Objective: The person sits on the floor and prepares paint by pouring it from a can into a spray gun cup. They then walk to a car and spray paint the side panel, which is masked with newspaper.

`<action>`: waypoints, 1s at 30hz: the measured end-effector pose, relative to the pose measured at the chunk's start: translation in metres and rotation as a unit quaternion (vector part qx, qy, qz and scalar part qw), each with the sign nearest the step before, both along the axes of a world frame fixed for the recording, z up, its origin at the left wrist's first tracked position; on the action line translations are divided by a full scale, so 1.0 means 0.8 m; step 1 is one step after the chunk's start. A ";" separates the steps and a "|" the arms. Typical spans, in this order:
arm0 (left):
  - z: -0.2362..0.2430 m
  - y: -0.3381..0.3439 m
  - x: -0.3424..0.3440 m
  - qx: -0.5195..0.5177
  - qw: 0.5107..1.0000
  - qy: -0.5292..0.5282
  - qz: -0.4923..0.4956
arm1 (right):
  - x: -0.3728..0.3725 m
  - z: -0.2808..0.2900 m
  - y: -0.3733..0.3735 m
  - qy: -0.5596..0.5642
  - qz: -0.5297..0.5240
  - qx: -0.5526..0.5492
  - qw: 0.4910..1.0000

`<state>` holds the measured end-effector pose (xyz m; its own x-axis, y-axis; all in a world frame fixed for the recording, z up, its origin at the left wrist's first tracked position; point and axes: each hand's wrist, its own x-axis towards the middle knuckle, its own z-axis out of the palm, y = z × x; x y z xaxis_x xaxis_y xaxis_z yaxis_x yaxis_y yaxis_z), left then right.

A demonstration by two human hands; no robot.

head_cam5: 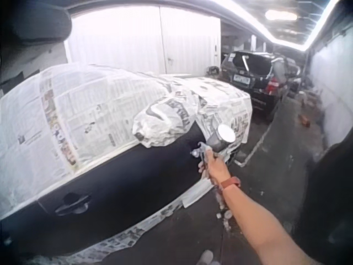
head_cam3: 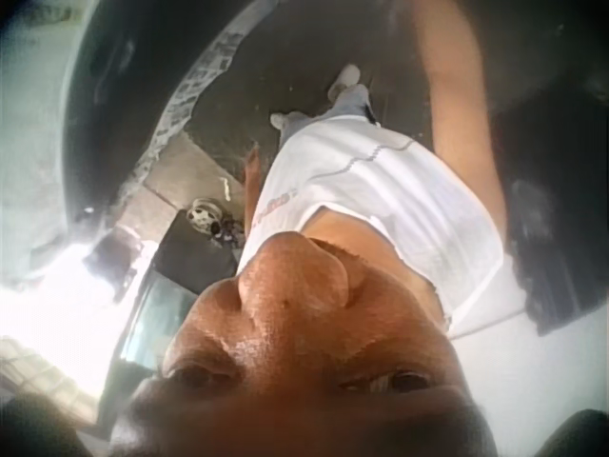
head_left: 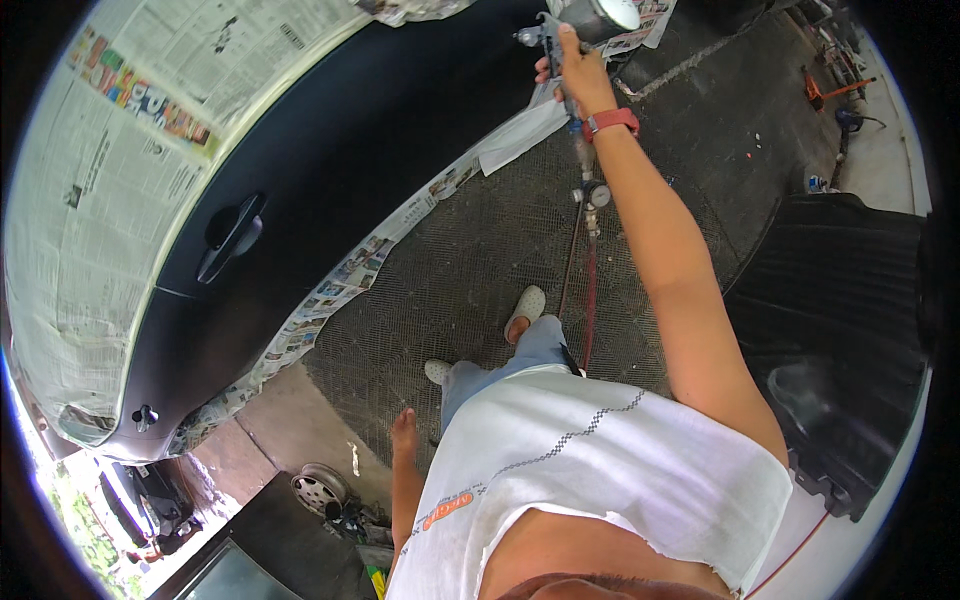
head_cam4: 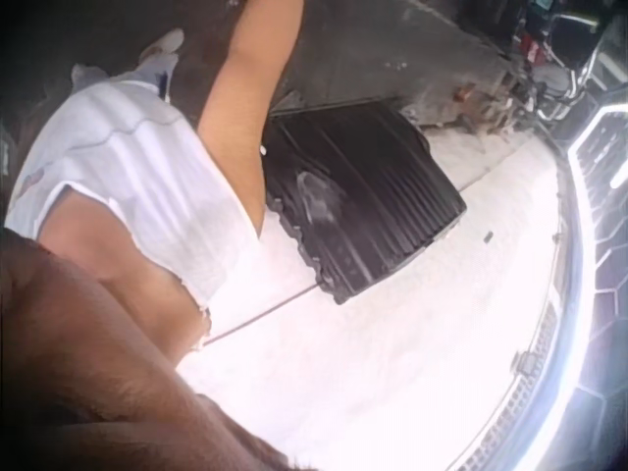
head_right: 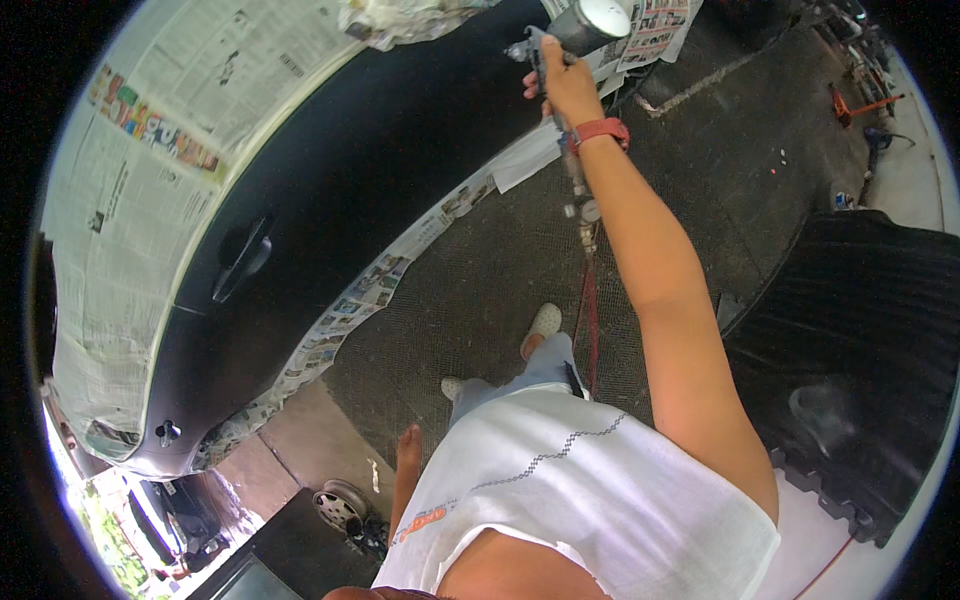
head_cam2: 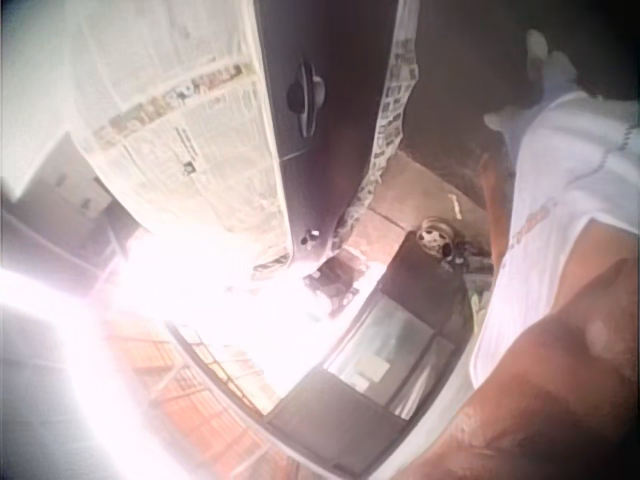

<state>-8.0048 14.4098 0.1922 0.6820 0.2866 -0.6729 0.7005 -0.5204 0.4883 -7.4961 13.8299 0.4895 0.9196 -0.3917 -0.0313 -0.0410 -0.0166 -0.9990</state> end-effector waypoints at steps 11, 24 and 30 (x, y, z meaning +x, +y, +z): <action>0.093 -0.137 0.051 0.020 0.995 0.048 -0.080 | 0.034 -0.101 -0.134 0.008 -0.087 -0.121 0.989; 0.178 -0.137 0.084 -0.101 0.973 0.203 -0.044 | -0.149 -0.215 0.127 -0.033 0.262 -0.033 0.964; 0.388 -0.051 0.215 0.087 0.964 -0.195 0.161 | -0.131 -0.256 0.084 0.039 0.145 -0.087 0.985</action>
<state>-7.8331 14.3693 0.5027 0.7300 0.6109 -0.3063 0.6201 -0.4037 0.6727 -7.6005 13.8968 0.2848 0.9909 -0.1192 -0.0627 -0.0868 -0.2091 -0.9740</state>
